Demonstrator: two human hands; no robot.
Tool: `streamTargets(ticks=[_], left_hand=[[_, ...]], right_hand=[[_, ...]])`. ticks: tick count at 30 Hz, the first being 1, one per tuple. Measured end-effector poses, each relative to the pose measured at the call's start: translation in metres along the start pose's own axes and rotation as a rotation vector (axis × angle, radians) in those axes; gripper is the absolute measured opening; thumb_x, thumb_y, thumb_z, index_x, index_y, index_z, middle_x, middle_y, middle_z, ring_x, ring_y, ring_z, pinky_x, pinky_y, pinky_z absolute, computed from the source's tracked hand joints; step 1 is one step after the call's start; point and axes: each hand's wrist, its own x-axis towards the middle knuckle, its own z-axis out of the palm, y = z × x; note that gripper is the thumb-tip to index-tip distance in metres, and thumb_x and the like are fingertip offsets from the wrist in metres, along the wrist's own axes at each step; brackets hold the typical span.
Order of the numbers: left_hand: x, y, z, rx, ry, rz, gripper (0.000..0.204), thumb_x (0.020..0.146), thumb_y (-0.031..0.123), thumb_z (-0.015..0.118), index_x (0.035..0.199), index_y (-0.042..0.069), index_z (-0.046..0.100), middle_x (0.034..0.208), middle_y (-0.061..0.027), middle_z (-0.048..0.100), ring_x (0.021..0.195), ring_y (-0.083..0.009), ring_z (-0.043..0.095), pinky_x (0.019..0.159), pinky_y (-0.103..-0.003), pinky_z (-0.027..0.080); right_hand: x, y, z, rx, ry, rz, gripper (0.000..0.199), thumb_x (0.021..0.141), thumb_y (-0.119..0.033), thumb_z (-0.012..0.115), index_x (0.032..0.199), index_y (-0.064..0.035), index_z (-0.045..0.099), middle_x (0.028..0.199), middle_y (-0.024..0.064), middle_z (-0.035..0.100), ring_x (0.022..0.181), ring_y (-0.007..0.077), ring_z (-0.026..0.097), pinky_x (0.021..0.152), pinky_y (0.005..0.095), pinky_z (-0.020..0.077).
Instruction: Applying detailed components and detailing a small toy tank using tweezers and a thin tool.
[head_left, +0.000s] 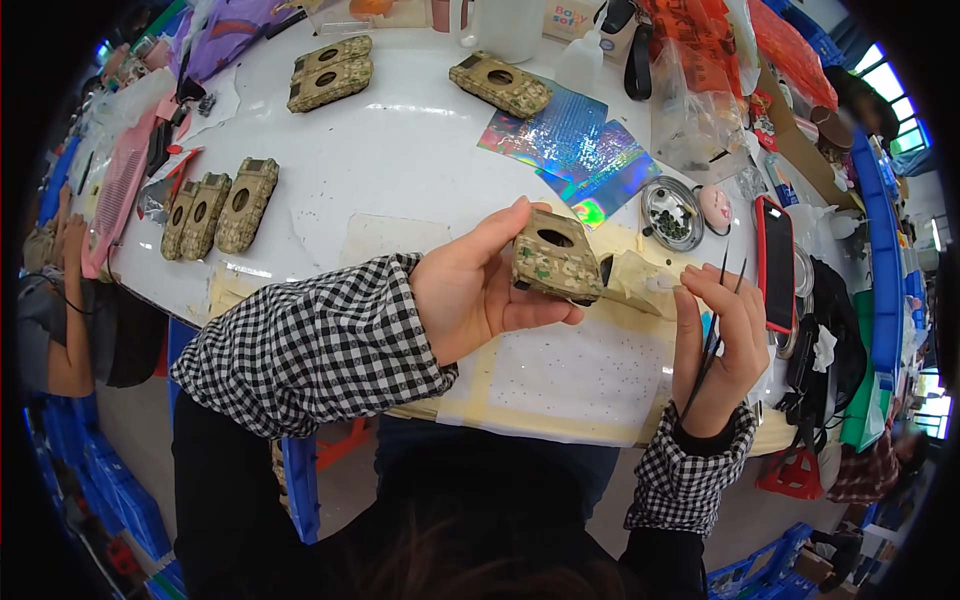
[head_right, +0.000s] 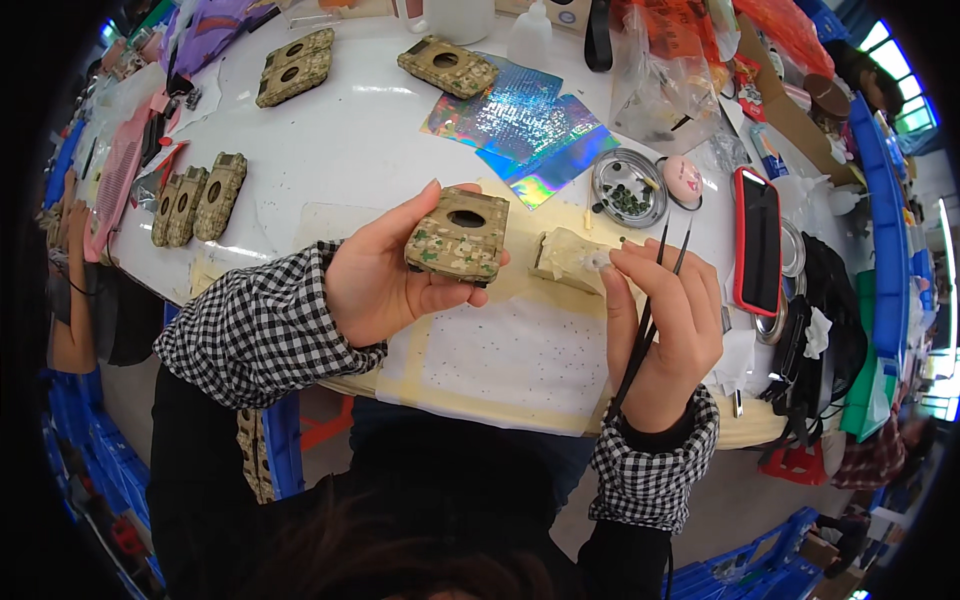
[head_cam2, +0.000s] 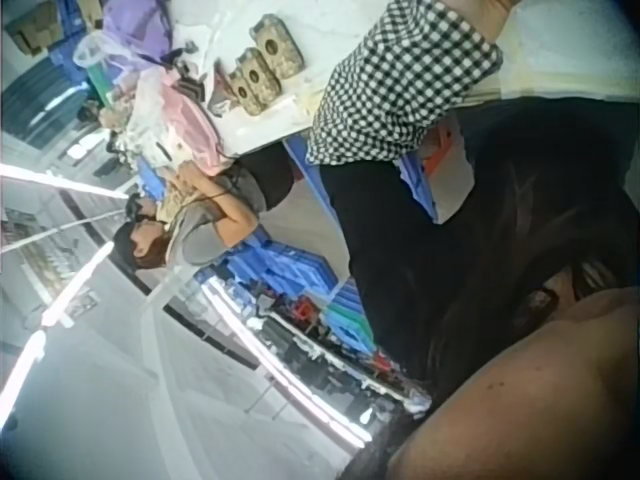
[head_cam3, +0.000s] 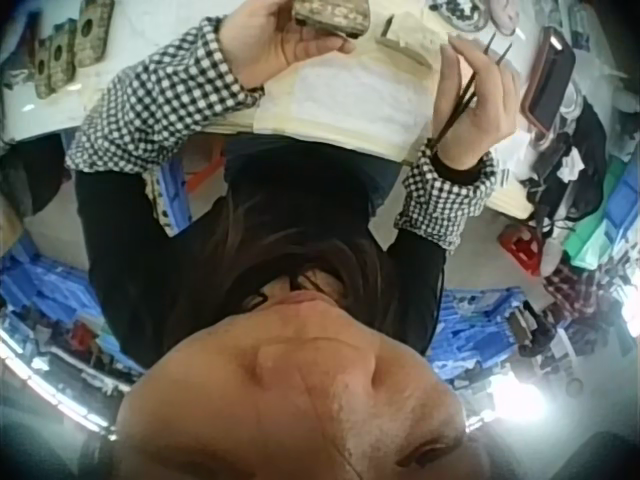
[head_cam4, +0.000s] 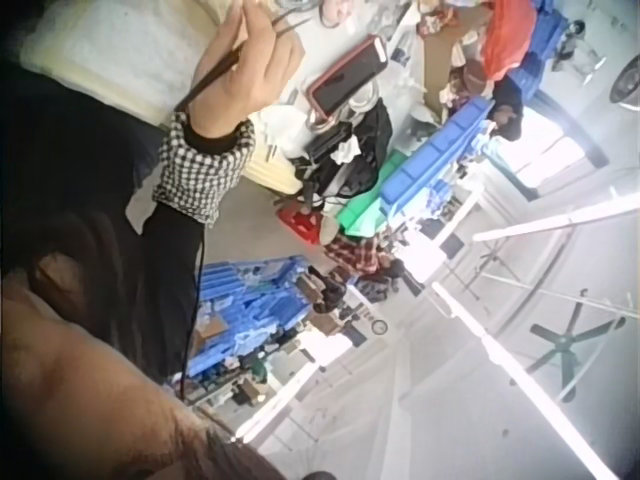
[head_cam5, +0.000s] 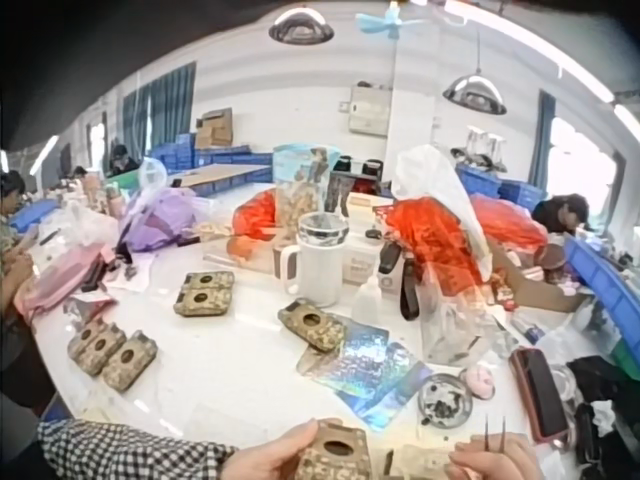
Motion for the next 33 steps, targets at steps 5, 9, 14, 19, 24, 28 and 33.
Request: streamTargets(ticks=[5, 9, 14, 19, 24, 28, 33], left_hand=[[-0.002, 0.0, 0.003, 0.025, -0.019, -0.011, 0.042, 0.099, 0.04, 0.031, 0.133, 0.016, 0.035, 0.116, -0.0246, 0.055, 0.087, -0.0331, 0.065, 0.073, -0.032, 0.059], [-0.003, -0.002, 0.004, 0.057, -0.036, -0.012, 0.042, 0.1, 0.04, 0.03, 0.134, 0.015, 0.034, 0.118, -0.0253, 0.053, 0.089, -0.0329, 0.065, 0.076, -0.034, 0.059], [-0.002, -0.004, 0.003, 0.111, -0.07, 0.001, 0.042, 0.1, 0.038, 0.027, 0.135, 0.014, 0.033, 0.121, -0.0225, 0.053, 0.097, -0.03, 0.063, 0.081, -0.039, 0.057], [-0.004, -0.007, 0.006, 0.144, -0.083, -0.003, 0.042, 0.101, 0.036, 0.026, 0.136, 0.014, 0.033, 0.126, -0.0172, 0.051, 0.105, -0.027, 0.06, 0.083, -0.044, 0.055], [-0.005, -0.009, 0.009, 0.17, -0.078, -0.008, 0.042, 0.101, 0.036, 0.026, 0.136, 0.015, 0.033, 0.126, -0.0124, 0.051, 0.106, -0.0248, 0.059, 0.084, -0.044, 0.054], [-0.005, -0.01, 0.008, 0.194, -0.103, -0.017, 0.041, 0.101, 0.037, 0.026, 0.136, 0.016, 0.033, 0.126, -0.0097, 0.051, 0.106, -0.0233, 0.058, 0.083, -0.044, 0.054], [-0.004, -0.01, 0.006, 0.244, -0.106, 0.0, 0.043, 0.1, 0.039, 0.028, 0.137, 0.017, 0.031, 0.131, -0.011, 0.048, 0.109, -0.0257, 0.057, 0.084, -0.045, 0.053]], right_hand=[[-0.007, -0.009, -0.014, 0.191, 0.182, 0.064, 0.013, 0.084, 0.0, 0.058, 0.097, 0.0024, 0.059, 0.088, 0.018, 0.062, 0.084, 0.0261, 0.06, 0.078, 0.0348, 0.0472], [-0.007, -0.009, -0.012, 0.311, 0.143, 0.063, 0.014, 0.087, -0.007, 0.057, 0.098, 0.002, 0.058, 0.088, 0.0166, 0.062, 0.08, 0.0222, 0.058, 0.074, 0.0316, 0.0459], [-0.009, -0.011, -0.002, 0.67, 0.138, 0.167, 0.014, 0.091, -0.011, 0.056, 0.097, 0.001, 0.055, 0.087, 0.0138, 0.062, 0.074, 0.0121, 0.053, 0.068, 0.0244, 0.0408], [-0.005, -0.026, 0.009, 0.861, 0.029, 0.19, 0.012, 0.092, -0.008, 0.053, 0.099, 0.0017, 0.05, 0.09, 0.0141, 0.062, 0.084, 0.0168, 0.059, 0.077, 0.0282, 0.0453], [-0.006, -0.028, 0.011, 0.878, -0.036, 0.199, 0.009, 0.093, -0.004, 0.05, 0.1, 0.0021, 0.048, 0.091, 0.0143, 0.061, 0.086, 0.0176, 0.06, 0.08, 0.0295, 0.0466], [-0.007, -0.03, 0.011, 0.905, -0.065, 0.222, 0.009, 0.093, -0.004, 0.05, 0.1, 0.0019, 0.048, 0.092, 0.0144, 0.06, 0.087, 0.0177, 0.06, 0.08, 0.0296, 0.0468], [-0.008, -0.028, 0.011, 0.874, -0.105, 0.198, 0.009, 0.093, -0.003, 0.05, 0.1, 0.0017, 0.048, 0.095, 0.0163, 0.059, 0.087, 0.0178, 0.06, 0.081, 0.0293, 0.0468]])
